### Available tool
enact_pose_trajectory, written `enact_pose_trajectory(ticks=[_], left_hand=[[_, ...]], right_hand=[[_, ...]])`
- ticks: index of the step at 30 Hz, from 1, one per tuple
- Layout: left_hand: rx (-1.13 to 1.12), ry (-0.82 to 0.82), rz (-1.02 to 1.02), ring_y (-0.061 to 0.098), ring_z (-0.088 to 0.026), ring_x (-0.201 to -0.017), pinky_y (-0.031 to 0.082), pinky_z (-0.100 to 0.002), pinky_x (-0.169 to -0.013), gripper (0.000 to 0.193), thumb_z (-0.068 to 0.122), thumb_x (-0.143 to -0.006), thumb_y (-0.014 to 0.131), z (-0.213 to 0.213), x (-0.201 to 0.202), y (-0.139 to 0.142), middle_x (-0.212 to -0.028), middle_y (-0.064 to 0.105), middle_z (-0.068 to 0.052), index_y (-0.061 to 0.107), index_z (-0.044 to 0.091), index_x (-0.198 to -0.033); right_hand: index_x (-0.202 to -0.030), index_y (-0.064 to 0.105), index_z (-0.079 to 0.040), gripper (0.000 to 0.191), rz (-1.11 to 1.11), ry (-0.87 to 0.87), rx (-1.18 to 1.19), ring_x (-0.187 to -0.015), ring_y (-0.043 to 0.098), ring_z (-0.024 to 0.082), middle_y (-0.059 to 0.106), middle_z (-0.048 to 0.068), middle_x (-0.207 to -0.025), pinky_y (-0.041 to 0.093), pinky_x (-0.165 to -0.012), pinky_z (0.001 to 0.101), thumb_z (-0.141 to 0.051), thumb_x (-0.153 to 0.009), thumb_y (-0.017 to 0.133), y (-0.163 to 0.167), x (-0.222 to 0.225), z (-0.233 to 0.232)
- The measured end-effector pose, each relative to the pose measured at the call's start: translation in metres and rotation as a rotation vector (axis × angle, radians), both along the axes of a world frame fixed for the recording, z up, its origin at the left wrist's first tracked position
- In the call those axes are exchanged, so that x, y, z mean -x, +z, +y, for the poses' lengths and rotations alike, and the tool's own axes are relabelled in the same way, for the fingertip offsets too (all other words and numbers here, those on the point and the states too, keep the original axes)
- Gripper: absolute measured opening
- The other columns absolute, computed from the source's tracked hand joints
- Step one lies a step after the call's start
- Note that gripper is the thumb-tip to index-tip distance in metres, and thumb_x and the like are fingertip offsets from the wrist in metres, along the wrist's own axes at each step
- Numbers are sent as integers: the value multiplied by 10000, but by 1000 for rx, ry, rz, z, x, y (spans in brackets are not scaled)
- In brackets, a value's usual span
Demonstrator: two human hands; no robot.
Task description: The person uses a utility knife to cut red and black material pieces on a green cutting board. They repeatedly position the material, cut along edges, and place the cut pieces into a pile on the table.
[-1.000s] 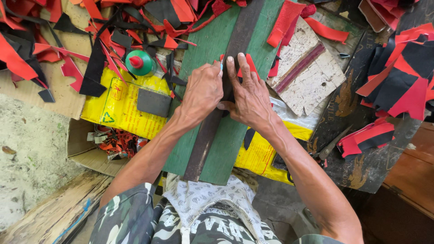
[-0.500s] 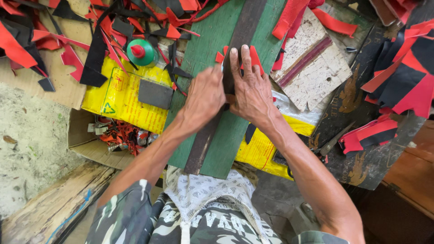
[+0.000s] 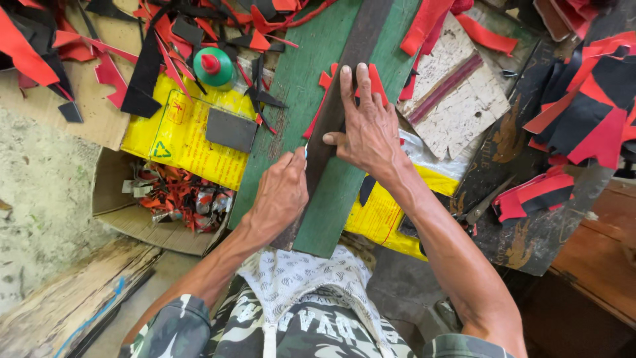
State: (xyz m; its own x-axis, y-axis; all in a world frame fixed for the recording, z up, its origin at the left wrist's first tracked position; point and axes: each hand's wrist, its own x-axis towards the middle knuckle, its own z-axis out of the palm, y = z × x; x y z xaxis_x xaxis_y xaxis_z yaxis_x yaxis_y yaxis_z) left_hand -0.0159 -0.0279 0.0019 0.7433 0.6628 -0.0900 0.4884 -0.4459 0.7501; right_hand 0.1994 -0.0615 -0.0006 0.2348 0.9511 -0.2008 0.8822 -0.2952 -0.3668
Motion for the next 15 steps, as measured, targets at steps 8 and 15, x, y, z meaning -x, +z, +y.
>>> enact_pose_trajectory(ticks=[8,15], left_hand=[[-142,273,-196,632,-338,-768,488,-441,-653,306,-8,-1029,523,15,20,12,-910,624,-207,574,-124,-1307],[-136,209,-117,660,-400,-786,519,-482,-666,271,193,-974,698,28,-14,-11,-923,660,-204,640,-41,-1099]], right_hand=[[-1545,333,-108,1255,140,-67,-31,-1180,561,484,371,249,-1446,502,-925,538,-238,-483,989,15,-3,21],[-1521,500,-128,955,347,-241,-404,-985,573,312,456,154,-1372,538,-824,394,-70,-665,918,-4,4,-13]])
